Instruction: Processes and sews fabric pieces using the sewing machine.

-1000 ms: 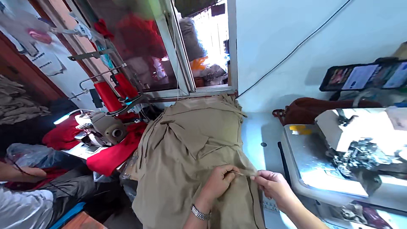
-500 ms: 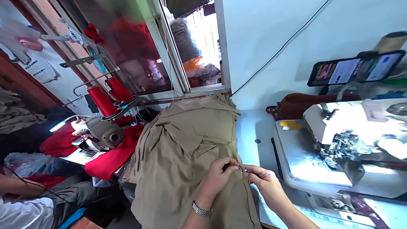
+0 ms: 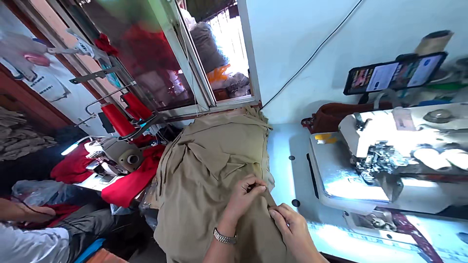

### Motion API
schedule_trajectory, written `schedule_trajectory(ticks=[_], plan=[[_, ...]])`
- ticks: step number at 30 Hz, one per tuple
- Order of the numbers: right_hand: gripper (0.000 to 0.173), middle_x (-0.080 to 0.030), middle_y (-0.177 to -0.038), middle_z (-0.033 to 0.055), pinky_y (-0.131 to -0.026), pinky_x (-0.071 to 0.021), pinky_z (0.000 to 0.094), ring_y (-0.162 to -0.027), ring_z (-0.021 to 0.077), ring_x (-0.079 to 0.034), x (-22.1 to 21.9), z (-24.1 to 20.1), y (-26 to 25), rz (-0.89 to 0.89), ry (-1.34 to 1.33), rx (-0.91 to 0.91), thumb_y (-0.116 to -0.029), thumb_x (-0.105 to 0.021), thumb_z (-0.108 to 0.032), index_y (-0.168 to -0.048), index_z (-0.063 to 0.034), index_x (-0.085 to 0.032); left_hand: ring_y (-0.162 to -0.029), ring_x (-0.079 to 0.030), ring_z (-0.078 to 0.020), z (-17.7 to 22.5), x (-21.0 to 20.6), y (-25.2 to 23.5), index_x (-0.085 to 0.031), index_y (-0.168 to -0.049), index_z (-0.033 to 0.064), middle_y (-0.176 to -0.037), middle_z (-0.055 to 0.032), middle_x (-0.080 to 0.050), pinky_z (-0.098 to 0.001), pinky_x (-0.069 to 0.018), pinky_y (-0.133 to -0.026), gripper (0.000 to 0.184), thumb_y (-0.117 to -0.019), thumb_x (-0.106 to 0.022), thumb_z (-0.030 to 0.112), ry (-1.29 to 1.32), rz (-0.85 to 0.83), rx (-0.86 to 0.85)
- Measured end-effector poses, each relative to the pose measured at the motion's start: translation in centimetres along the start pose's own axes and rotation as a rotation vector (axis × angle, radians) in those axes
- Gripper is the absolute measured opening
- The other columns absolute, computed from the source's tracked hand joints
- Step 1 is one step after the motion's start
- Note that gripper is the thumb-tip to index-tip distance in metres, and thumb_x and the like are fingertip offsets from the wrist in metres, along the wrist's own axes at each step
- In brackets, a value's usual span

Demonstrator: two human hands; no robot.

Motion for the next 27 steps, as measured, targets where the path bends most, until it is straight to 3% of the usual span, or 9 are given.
schedule_trajectory(ticks=[3,7,12,16,19,21,23,25,27], plan=[[0.030,-0.065,-0.086,0.0042,-0.067,-0.0504,0.0189,-0.075,0.0052,-0.060,0.0,0.2,1.4,-0.001,-0.057,-0.114,-0.0975,-0.062,-0.031,-0.095,-0.0063,-0.079,-0.089,-0.064,-0.0081,0.2,0.3,0.5,-0.075,-0.094,0.0042,-0.097,-0.0027,-0.067,-0.0248,-0.0556,-0.079,0.007,-0.0933,-0.069,0.006,0.015,0.015,-0.006],[0.044,-0.064,-0.113,0.0129,-0.074,-0.0543,0.0257,-0.093,0.0142,-0.063,0.4,-0.7,0.0,0.014,-0.157,-0.128,-0.0994,-0.060,-0.036,-0.130,-0.0054,-0.067,-0.091,-0.063,-0.0076,0.9,-0.2,0.9,-0.076,-0.094,0.0053,-0.103,-0.0034,-0.065,-0.0234,-0.0556,-0.080,0.007,-0.0923,-0.070,0.008,0.027,0.003,0.003],[0.025,-0.060,-0.093,0.0038,-0.069,-0.0468,0.0202,-0.080,0.0062,-0.056,0.4,-0.6,-1.8,-0.033,-0.201,-0.215,-0.0973,-0.060,-0.027,-0.097,-0.0060,-0.075,-0.096,-0.062,-0.0087,1.7,-0.1,1.2,-0.076,-0.092,0.0073,-0.106,-0.0035,-0.063,-0.0231,-0.0544,-0.082,0.006,-0.0918,-0.070,0.007,-0.002,0.052,-0.040],[0.023,-0.065,-0.089,0.0050,-0.069,-0.0499,0.0213,-0.079,0.0073,-0.061,0.3,0.2,0.4,-0.060,-0.128,-0.283,-0.0957,-0.065,-0.023,-0.091,-0.0046,-0.077,-0.100,-0.062,-0.0094,1.9,0.3,1.5,-0.076,-0.092,0.0074,-0.115,-0.0052,-0.063,-0.0248,-0.0556,-0.084,0.006,-0.0921,-0.069,0.008,-0.079,0.095,-0.053],[0.020,-0.067,-0.081,0.0003,-0.067,-0.0495,0.0192,-0.073,0.0029,-0.061,1.2,0.2,1.1,0.023,-0.107,-0.313,-0.0924,-0.069,-0.025,-0.086,-0.0072,-0.077,-0.123,-0.056,-0.0151,1.9,0.0,1.7,-0.076,-0.093,0.0112,-0.123,-0.0025,-0.066,-0.0401,-0.0441,-0.106,0.010,-0.0951,-0.066,0.013,-0.228,0.127,-0.093],[0.019,-0.067,-0.076,-0.0021,-0.063,-0.0490,0.0185,-0.068,0.0007,-0.061,2.3,-0.1,1.0,0.075,-0.107,-0.333,-0.0899,-0.072,-0.026,-0.082,-0.0087,-0.076,-0.128,-0.055,-0.0196,2.3,-0.7,1.4,-0.074,-0.096,0.0110,-0.114,-0.0002,-0.071,-0.0477,-0.0382,-0.113,0.014,-0.0986,-0.061,0.014,-0.301,0.147,-0.153],[0.019,-0.067,-0.074,-0.0040,-0.061,-0.0474,0.0181,-0.065,-0.0009,-0.059,3.8,-0.3,0.7,0.123,-0.099,-0.336,-0.0881,-0.073,-0.026,-0.078,-0.0102,-0.075,-0.114,-0.060,-0.0174,2.8,-2.1,0.5,-0.072,-0.101,0.0090,-0.103,-0.0003,-0.070,-0.0488,-0.0395,-0.109,0.014,-0.1006,-0.058,0.013,-0.323,0.164,-0.180],[0.018,-0.067,-0.073,-0.0053,-0.060,-0.0484,0.0171,-0.064,-0.0020,-0.060,6.1,-0.5,0.5,0.178,-0.118,-0.322,-0.0873,-0.073,-0.026,-0.077,-0.0113,-0.075,-0.097,-0.065,-0.0152,3.5,-4.4,-1.1,-0.070,-0.101,0.0054,-0.097,-0.0032,-0.069,-0.0437,-0.0492,-0.097,0.014,-0.1016,-0.057,0.011,-0.295,0.177,-0.208],[0.017,-0.067,-0.070,-0.0068,-0.057,-0.0479,0.0159,-0.062,-0.0033,-0.059,9.1,-0.7,0.3,0.258,-0.132,-0.278,-0.0871,-0.074,-0.025,-0.076,-0.0122,-0.074,-0.092,-0.066,-0.0178,4.3,-7.5,-3.0,-0.069,-0.101,0.0021,-0.097,-0.0069,-0.069,-0.0444,-0.0515,-0.089,0.015,-0.1015,-0.056,0.008,-0.214,0.171,-0.246]])
Point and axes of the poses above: each hand's wrist, its own y-axis away from the middle knuckle, its own x-axis out of the back of the hand, z = x × y, the point moved 9 cm from there along -y, towards the middle knuckle
